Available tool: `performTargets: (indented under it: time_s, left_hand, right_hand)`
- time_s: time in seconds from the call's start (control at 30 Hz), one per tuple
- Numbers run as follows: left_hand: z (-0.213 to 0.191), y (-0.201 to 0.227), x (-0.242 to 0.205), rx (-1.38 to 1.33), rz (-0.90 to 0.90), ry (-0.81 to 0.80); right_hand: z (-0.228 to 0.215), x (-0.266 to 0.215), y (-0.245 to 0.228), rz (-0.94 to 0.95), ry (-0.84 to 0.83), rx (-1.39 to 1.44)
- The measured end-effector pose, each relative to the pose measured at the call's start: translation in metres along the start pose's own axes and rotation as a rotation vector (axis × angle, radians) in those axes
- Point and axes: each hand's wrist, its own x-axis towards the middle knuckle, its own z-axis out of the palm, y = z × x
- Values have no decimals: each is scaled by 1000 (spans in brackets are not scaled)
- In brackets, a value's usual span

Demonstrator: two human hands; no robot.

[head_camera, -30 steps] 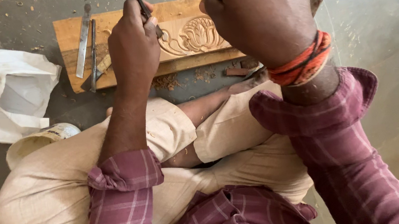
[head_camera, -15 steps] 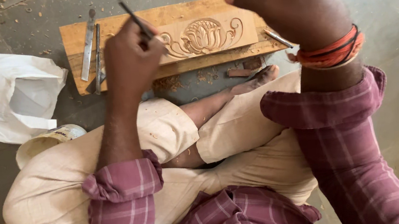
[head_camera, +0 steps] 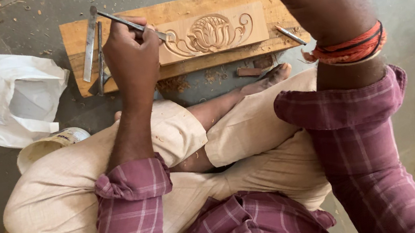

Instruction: The person sits cross-legged on the floor and carves a floral design into a rectangular piece of wood. They use a chisel held in the left hand and a wooden mallet in the right hand to strike the chisel, removing wood shavings to refine the pattern.

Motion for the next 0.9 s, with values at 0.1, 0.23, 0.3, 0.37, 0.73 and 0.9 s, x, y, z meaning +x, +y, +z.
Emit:
performTargets:
  time_s: [0.1, 0.23, 0.3, 0.37, 0.73, 0.9]
  left_hand:
    - [0, -4, -1, 61, 74, 9]
    - [0, -4, 0, -139, 17, -73]
    - [1, -2, 0, -133, -8, -84]
    - [0, -1, 1, -71, 30, -93]
    - [-8, -2, 9, 104, 112, -128]
    - [-6, -6, 8, 1, -31, -156]
  right_hand:
    - [7, 5, -13, 299, -49, 145]
    - [16, 19, -36, 270, -122, 722]
    - [16, 21, -45, 306, -138, 547]
    - [17, 20, -49, 295, -151, 462]
    - [31, 32, -54, 205, -205, 87]
    - [43, 46, -56, -207, -181, -448]
